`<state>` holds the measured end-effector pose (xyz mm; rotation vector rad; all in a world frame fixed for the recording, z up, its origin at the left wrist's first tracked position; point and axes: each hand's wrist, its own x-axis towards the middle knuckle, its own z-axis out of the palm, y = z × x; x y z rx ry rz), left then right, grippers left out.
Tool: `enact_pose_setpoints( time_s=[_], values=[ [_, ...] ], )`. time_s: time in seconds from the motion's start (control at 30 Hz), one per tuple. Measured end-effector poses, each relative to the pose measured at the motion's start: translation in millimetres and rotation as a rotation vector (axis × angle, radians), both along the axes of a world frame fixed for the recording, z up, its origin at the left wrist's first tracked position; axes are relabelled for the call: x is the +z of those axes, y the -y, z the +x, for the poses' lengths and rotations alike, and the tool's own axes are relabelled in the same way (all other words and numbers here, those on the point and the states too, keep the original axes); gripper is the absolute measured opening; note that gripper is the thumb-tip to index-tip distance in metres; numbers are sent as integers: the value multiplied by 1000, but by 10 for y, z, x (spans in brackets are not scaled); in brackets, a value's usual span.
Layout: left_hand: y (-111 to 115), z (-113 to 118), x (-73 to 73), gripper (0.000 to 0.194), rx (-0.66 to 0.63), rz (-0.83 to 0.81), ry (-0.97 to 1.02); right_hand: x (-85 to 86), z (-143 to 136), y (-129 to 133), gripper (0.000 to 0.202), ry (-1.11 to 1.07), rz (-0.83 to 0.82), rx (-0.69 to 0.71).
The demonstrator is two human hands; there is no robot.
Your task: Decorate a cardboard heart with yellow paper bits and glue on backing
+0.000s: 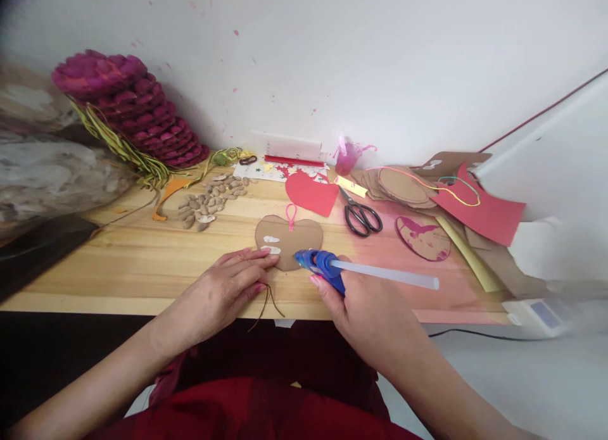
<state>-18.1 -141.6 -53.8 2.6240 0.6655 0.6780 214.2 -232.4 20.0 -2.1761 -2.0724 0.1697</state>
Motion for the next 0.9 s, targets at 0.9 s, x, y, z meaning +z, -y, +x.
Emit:
enact_pose_setpoints(
  time_s=[0.9],
  values=[
    [358, -5, 275, 22, 210, 305, 124, -300, -267, -172, 23, -1497, -294, -218]
  ],
)
